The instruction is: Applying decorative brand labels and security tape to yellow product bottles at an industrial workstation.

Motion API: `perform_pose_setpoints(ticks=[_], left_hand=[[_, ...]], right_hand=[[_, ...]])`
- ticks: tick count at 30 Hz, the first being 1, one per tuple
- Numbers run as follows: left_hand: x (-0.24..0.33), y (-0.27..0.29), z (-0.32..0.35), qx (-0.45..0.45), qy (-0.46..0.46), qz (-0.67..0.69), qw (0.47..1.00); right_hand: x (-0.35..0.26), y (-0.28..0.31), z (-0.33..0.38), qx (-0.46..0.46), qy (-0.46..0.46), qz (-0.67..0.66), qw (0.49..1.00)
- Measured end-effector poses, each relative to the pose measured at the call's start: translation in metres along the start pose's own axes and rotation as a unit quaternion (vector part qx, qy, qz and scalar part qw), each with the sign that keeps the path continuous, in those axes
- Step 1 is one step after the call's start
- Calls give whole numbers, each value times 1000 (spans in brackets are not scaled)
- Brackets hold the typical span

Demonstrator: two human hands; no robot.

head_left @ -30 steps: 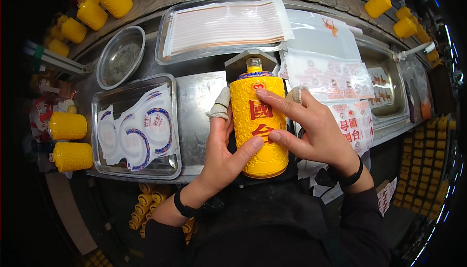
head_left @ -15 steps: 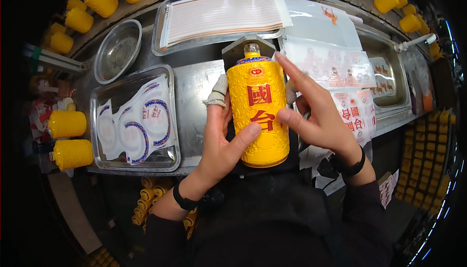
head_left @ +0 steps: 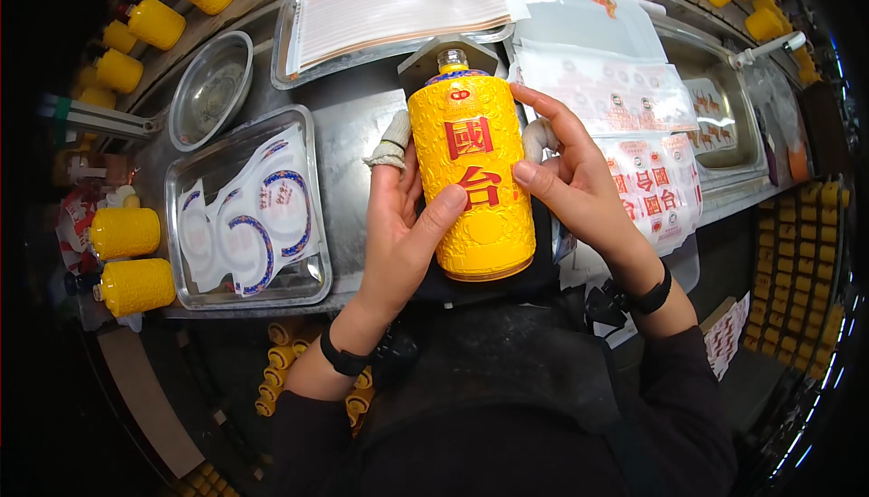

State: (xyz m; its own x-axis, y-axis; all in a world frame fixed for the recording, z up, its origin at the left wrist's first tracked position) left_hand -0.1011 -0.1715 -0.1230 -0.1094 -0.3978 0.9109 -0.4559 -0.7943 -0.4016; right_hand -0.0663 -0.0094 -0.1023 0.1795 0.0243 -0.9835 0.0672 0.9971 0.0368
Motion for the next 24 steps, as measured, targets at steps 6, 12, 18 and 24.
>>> perform_pose_setpoints(ticks=[6,12,18,24], left_hand=[[0,0,0,2,2,-7,1000],[2,-2,1,5,2,-5,1000],[1,-1,1,10,3,1,1000],[1,-1,1,8,4,-2,1000]], right_hand=[[2,-1,0,-9,16,-27,999],[-2,-1,0,-9,20,-27,999],[-1,0,5,-31,-13,36,999],[-2,0,3,-14,16,40,999]])
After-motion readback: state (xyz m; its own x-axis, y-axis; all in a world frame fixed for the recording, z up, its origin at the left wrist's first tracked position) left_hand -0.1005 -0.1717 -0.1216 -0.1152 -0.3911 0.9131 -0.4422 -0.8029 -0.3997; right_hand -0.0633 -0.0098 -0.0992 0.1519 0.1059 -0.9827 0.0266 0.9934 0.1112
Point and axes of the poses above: each hand's wrist, its own z-axis away from the middle knuckle, its own y-axis out of the back of the hand, x = y × z, the point moved 7 cm from there along -z, towards the middle knuckle, and after that the axes turned 7 degrees about -y, right-handed, at the moved point
